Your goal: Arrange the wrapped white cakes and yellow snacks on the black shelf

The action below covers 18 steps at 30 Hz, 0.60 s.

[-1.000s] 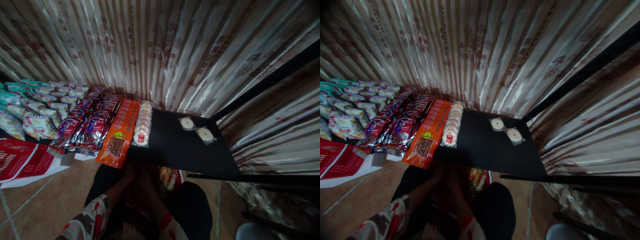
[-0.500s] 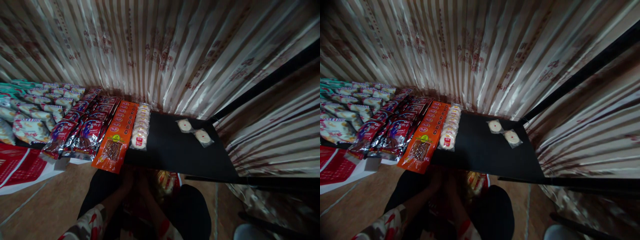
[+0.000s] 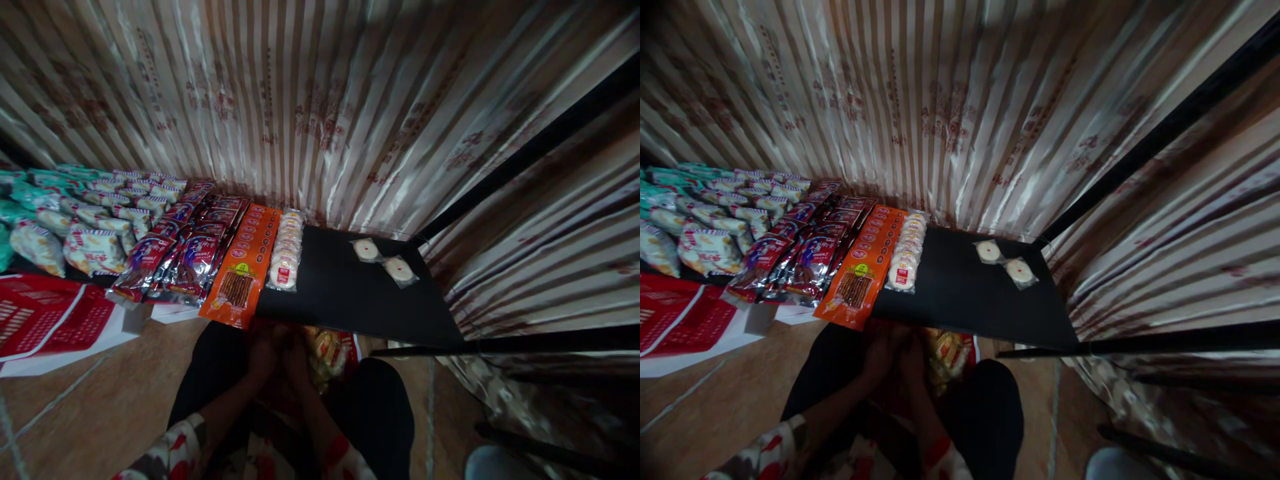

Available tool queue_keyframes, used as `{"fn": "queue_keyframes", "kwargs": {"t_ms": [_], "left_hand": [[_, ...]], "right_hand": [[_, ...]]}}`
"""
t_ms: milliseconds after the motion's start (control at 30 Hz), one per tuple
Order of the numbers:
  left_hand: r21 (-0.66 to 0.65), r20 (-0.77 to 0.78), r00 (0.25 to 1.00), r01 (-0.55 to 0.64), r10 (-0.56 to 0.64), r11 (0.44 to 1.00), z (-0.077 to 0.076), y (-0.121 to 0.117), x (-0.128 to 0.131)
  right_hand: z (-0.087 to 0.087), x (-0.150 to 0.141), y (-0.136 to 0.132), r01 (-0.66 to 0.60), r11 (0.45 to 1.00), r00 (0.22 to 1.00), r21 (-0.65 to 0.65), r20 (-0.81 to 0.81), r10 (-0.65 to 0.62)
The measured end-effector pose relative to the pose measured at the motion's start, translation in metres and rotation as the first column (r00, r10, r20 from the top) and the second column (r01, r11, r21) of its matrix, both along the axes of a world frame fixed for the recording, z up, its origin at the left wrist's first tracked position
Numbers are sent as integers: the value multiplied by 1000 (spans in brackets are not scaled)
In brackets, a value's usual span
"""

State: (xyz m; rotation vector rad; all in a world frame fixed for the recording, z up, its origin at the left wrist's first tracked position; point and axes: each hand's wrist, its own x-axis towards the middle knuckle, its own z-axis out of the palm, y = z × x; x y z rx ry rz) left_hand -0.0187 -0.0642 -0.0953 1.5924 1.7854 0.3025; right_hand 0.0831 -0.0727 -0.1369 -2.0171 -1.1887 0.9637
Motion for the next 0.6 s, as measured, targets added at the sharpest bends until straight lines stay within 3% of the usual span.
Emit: {"fn": "queue_keyframes", "kwargs": {"t_ms": [233,400,600], "left_hand": [[98,176,981,-99,80,990,-2,-9,-5],[16,242,963,-123,116,992,7,-12,-8],[-47,255,957,-132,140,990,21,-16,-10]], "right_hand": [[22,6,-10,10,996,992,91,-123,1],[32,11,-23,27,997,962,73,-272,-6],[31,18,-32,80,990,896,117,-444,-20]]}}
